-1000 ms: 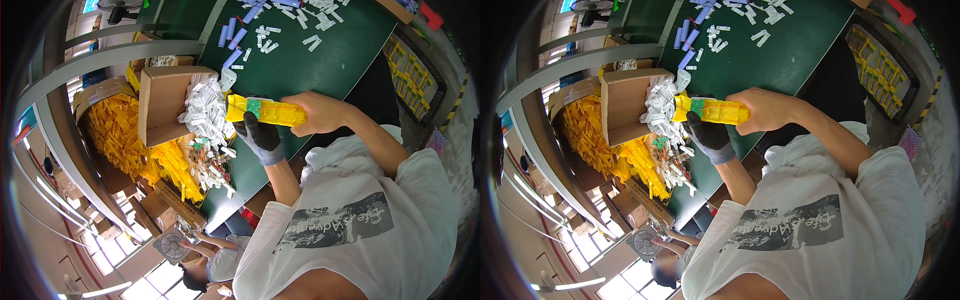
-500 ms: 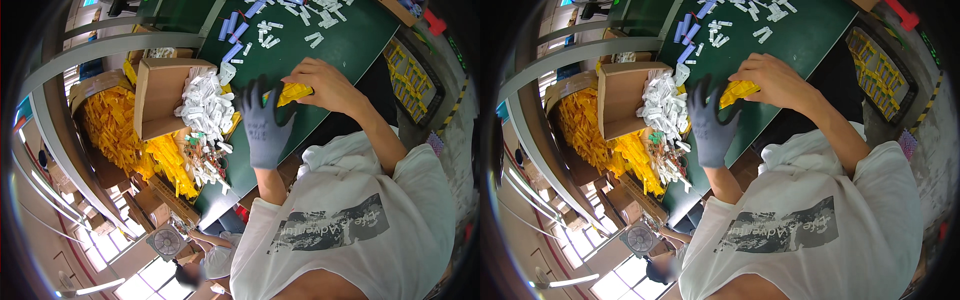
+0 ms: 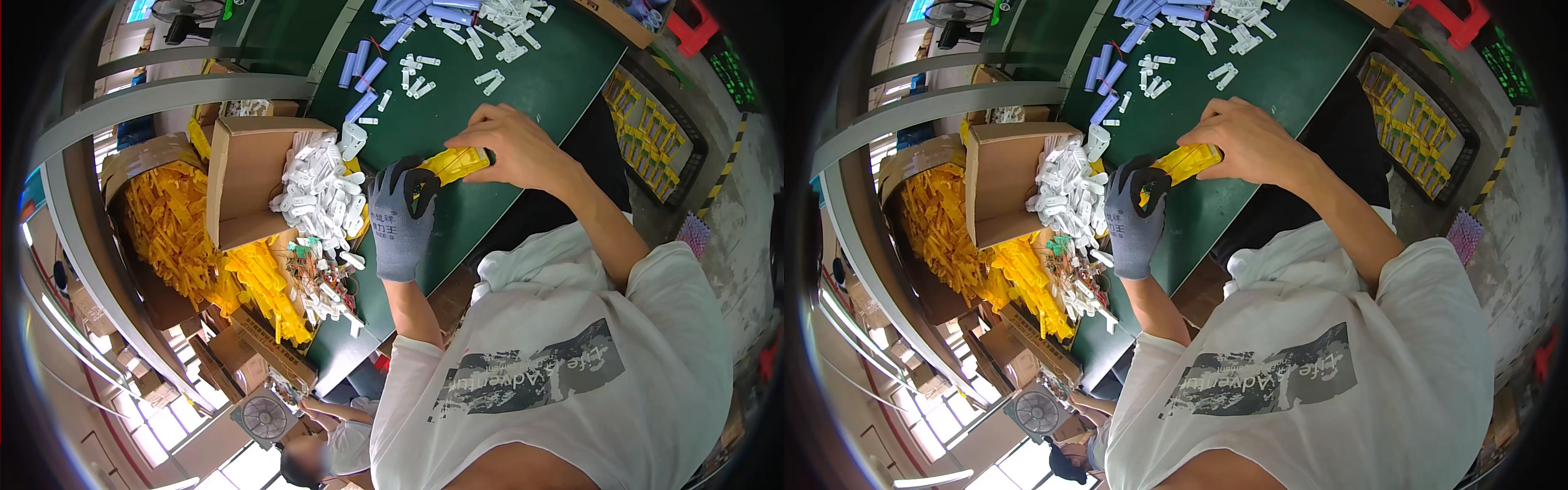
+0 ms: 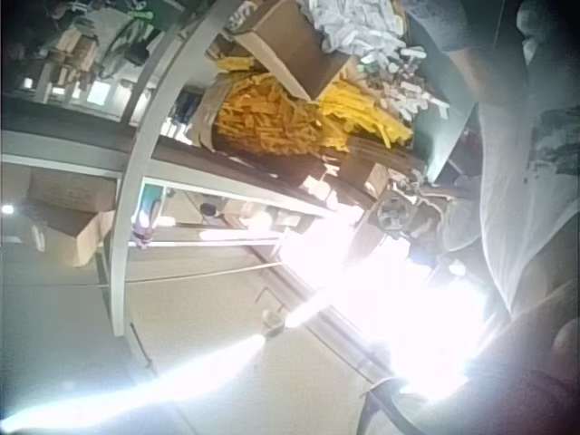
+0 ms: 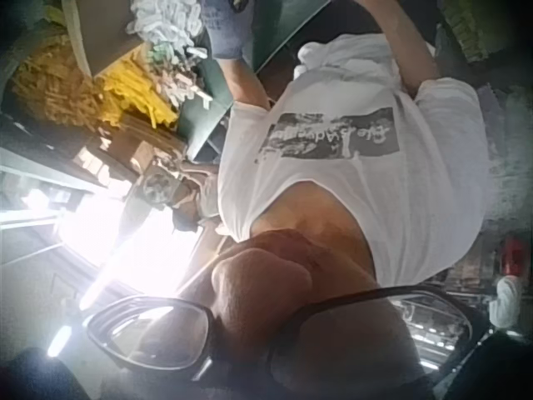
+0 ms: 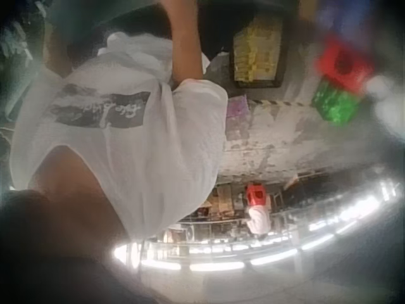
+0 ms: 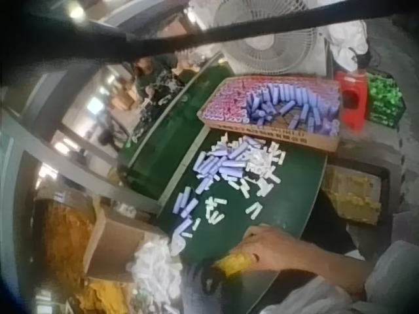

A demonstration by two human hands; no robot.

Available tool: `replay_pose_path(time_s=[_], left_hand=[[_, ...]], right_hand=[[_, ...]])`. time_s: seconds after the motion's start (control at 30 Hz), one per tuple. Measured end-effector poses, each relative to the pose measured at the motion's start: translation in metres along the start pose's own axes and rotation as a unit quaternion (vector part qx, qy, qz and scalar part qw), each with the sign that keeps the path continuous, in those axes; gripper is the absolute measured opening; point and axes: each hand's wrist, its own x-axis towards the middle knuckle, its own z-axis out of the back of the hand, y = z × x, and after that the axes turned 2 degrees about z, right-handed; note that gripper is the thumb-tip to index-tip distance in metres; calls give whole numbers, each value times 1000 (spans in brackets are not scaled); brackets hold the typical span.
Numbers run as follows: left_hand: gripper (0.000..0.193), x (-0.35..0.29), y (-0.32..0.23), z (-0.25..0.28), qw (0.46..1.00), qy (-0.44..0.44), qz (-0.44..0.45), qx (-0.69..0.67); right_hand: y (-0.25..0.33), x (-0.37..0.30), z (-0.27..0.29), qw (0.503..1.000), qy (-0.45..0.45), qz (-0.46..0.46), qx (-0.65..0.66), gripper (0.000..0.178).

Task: Assembling components for a light or electronic device on a factory assembly line.

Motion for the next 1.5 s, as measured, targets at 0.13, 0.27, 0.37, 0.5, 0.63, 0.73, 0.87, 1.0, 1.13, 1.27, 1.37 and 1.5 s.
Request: replay_pose_path(time_s=[0.13, 0.27, 0.37, 0.5, 0.63, 0.73, 0.87, 1.0, 1.13, 1.27, 1.37, 1.5], left_hand=[[20, 0, 14, -13, 999, -36, -7, -14], [21, 0, 20, -24, 995, -92, -24, -28], [22, 5, 20, -31, 993, -113, -25, -34], [25, -7, 36, -35, 989, -142, -44, 12], [26, -6, 38, -35, 990, -138, -40, -6], [24, -3, 36, -32, 987, -154, -28, -31], [23, -3, 36, -34, 986, -157, -37, -43], [23, -8, 35, -36, 985, -161, -36, -48], [23, -13, 33, -35, 983, -177, -26, -45], [22, -8, 32, -32, 980, -188, -30, -61], [29, -12, 36, -35, 978, -192, -24, -73], [26, -7, 38, -33, 976, -189, -24, -103]], right_hand=[[-10, 1, -5, 999, -10, 39, 10, 44], [-7, 5, 2, 999, -11, 50, 11, 43], [-8, 6, 11, 999, 8, 38, -28, 41], [-3, 23, 12, 996, 43, 56, -56, 41], [6, 50, 49, 983, 152, 52, 88, 41], [0, 98, 72, 995, -51, -8, -84, 36], [-58, 156, 94, 953, 1, -54, -298, 27], [-60, 173, 102, 951, 132, -59, -273, 33], [-64, 164, 109, 978, 141, -18, -155, 28], [-48, 122, 82, 951, 69, -13, 301, 24], [-15, 74, 39, 898, 101, -37, 426, 23], [-8, 37, -4, 975, 81, 111, 177, 21]])
